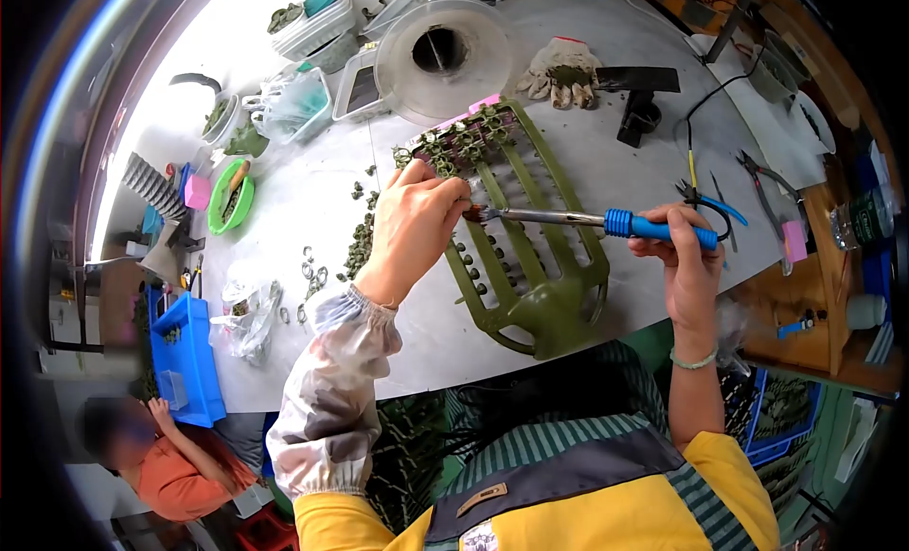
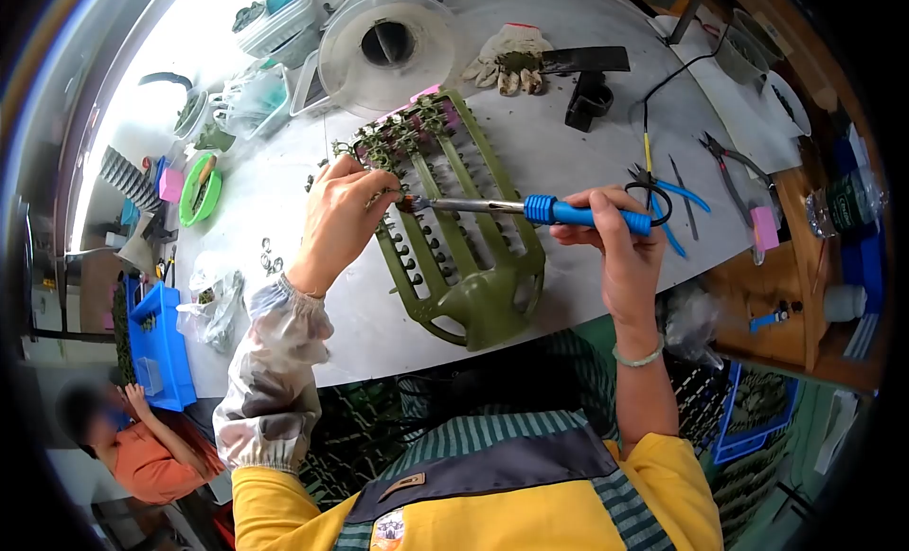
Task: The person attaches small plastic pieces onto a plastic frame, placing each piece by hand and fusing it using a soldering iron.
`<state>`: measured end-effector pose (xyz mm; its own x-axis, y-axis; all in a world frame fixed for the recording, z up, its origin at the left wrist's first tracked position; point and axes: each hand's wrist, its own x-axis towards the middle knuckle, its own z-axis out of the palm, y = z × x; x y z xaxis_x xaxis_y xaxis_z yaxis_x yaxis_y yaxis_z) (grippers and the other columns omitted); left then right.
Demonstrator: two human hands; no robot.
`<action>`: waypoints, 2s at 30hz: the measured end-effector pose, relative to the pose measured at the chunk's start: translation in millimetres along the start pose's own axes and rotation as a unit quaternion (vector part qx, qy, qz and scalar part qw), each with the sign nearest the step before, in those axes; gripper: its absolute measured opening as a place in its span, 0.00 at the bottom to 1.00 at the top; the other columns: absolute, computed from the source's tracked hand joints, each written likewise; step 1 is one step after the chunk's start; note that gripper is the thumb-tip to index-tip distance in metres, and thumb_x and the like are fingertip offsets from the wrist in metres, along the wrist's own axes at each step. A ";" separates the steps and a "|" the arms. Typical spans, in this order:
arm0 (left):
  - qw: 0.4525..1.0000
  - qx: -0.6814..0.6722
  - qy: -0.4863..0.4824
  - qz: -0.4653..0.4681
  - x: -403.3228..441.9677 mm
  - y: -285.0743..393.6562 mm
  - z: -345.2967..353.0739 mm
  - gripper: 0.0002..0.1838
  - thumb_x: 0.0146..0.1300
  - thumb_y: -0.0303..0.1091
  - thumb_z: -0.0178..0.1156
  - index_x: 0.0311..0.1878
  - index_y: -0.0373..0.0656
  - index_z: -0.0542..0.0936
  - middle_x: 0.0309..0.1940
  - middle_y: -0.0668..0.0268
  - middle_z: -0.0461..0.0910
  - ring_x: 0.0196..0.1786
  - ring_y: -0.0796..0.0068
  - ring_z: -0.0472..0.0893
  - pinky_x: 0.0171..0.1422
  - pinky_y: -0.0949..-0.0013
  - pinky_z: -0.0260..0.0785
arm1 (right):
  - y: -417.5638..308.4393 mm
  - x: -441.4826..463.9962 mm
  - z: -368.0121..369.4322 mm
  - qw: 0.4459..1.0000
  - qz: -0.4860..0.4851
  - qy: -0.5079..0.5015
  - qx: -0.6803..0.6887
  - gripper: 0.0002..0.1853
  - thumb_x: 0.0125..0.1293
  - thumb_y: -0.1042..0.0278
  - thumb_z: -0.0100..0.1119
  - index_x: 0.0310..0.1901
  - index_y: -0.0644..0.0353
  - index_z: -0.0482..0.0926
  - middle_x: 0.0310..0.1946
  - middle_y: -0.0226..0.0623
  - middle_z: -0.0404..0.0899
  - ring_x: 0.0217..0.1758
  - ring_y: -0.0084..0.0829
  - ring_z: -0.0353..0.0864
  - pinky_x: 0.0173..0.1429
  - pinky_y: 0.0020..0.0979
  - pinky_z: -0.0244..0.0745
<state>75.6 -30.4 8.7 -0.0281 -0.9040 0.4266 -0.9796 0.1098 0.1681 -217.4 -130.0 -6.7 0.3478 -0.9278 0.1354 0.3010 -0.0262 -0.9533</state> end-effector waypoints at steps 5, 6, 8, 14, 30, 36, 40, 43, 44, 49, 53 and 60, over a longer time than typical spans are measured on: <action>1.000 0.005 -0.026 0.003 3.1 -2.3 4.0 0.04 0.54 0.29 0.67 0.32 0.46 0.80 0.26 0.72 0.81 0.40 0.66 0.74 0.49 0.63 0.67 | 5.5 0.6 2.3 1.000 -0.009 -0.003 0.005 0.14 0.73 0.65 0.54 0.38 0.70 0.81 0.35 0.40 0.83 0.31 0.32 0.87 0.39 0.33 0.87; 1.000 0.007 -0.027 0.011 3.4 -3.0 5.2 0.04 0.53 0.29 0.67 0.31 0.46 0.80 0.26 0.72 0.81 0.40 0.66 0.74 0.49 0.63 0.67 | 3.3 -0.5 0.0 1.000 -0.016 0.000 0.001 0.14 0.73 0.65 0.54 0.39 0.70 0.81 0.35 0.40 0.83 0.31 0.32 0.87 0.39 0.33 0.87; 0.999 0.019 -0.028 0.018 3.0 -5.6 6.6 0.05 0.53 0.29 0.67 0.30 0.46 0.79 0.26 0.73 0.81 0.40 0.66 0.74 0.49 0.63 0.67 | -2.9 -2.5 -4.9 1.000 -0.018 0.013 -0.012 0.14 0.72 0.65 0.55 0.39 0.70 0.81 0.35 0.41 0.83 0.31 0.32 0.86 0.38 0.33 0.86; 0.983 -0.164 0.018 -0.084 -9.6 -19.4 -17.5 0.10 0.61 0.32 0.67 0.45 0.42 0.82 0.37 0.69 0.83 0.41 0.73 0.79 0.46 0.69 0.71 | -15.7 -2.4 -12.6 1.000 -0.016 0.007 -0.002 0.14 0.71 0.65 0.55 0.37 0.70 0.80 0.37 0.42 0.79 0.28 0.30 0.84 0.33 0.26 0.85; 0.819 -0.198 0.091 -0.532 -177.1 -156.8 -39.7 0.17 0.57 0.26 0.69 0.51 0.38 0.81 0.30 0.71 0.79 0.32 0.83 0.77 0.38 0.78 0.72 | -26.8 -15.0 -8.6 0.999 -0.027 -0.010 -0.016 0.13 0.71 0.65 0.55 0.37 0.70 0.80 0.38 0.45 0.78 0.28 0.30 0.83 0.31 0.26 0.85; 0.856 -0.368 0.078 -0.355 -85.2 -18.8 -37.7 0.12 0.64 0.20 0.63 0.50 0.38 0.83 0.36 0.72 0.81 0.40 0.84 0.80 0.44 0.78 0.75 | -25.2 -16.1 -12.6 0.999 -0.037 -0.006 -0.014 0.13 0.71 0.66 0.55 0.38 0.71 0.80 0.38 0.45 0.81 0.29 0.33 0.85 0.33 0.29 0.87; 0.928 -0.299 0.062 -0.215 -50.8 21.0 -19.1 0.09 0.64 0.19 0.62 0.47 0.37 0.82 0.38 0.67 0.84 0.41 0.83 0.82 0.47 0.76 0.78 | -22.1 -14.5 -12.4 0.999 -0.033 -0.010 -0.011 0.14 0.72 0.65 0.55 0.39 0.71 0.81 0.37 0.43 0.82 0.30 0.33 0.86 0.34 0.30 0.87; 0.978 -0.144 0.093 -0.115 -35.4 18.3 -2.2 0.08 0.56 0.26 0.69 0.41 0.43 0.84 0.35 0.64 0.83 0.38 0.66 0.81 0.44 0.66 0.75 | -14.3 -13.9 -12.5 1.000 -0.023 0.001 -0.002 0.14 0.73 0.65 0.54 0.39 0.71 0.81 0.36 0.42 0.82 0.30 0.33 0.86 0.36 0.30 0.87; 0.981 -0.130 0.093 -0.109 -32.7 15.5 3.6 0.09 0.55 0.27 0.69 0.40 0.44 0.84 0.34 0.66 0.83 0.39 0.66 0.80 0.46 0.65 0.74 | -12.2 -12.9 -12.0 1.000 -0.020 -0.002 0.000 0.14 0.73 0.66 0.54 0.39 0.71 0.81 0.37 0.42 0.82 0.30 0.33 0.86 0.36 0.31 0.87; 0.988 -0.073 0.092 -0.103 -26.7 12.5 20.2 0.09 0.52 0.31 0.71 0.38 0.48 0.85 0.29 0.70 0.82 0.43 0.68 0.78 0.52 0.63 0.67 | -3.0 -8.1 -4.0 1.000 -0.004 -0.003 0.008 0.14 0.73 0.65 0.54 0.39 0.70 0.81 0.35 0.39 0.83 0.30 0.32 0.87 0.38 0.31 0.87; 0.990 -0.064 0.095 -0.084 -24.5 7.9 25.8 0.09 0.52 0.32 0.72 0.38 0.49 0.85 0.28 0.71 0.82 0.42 0.68 0.78 0.51 0.63 0.66 | 0.9 -6.2 -1.3 1.000 -0.016 -0.020 0.011 0.13 0.73 0.66 0.54 0.39 0.70 0.81 0.35 0.39 0.83 0.30 0.31 0.86 0.38 0.31 0.87; 0.991 -0.074 0.086 -0.068 -26.1 0.7 9.4 0.11 0.53 0.34 0.73 0.40 0.49 0.84 0.32 0.71 0.84 0.43 0.67 0.77 0.52 0.63 0.65 | -15.9 -9.5 -17.9 0.999 -0.029 0.023 0.008 0.13 0.71 0.66 0.55 0.36 0.70 0.81 0.38 0.43 0.82 0.29 0.32 0.85 0.33 0.28 0.86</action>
<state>73.8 -10.7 -10.6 0.1486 -0.8321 0.5343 -0.9315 0.0635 0.3581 -241.4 -127.5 2.2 0.2887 -0.9406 0.1784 0.3348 -0.0754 -0.9393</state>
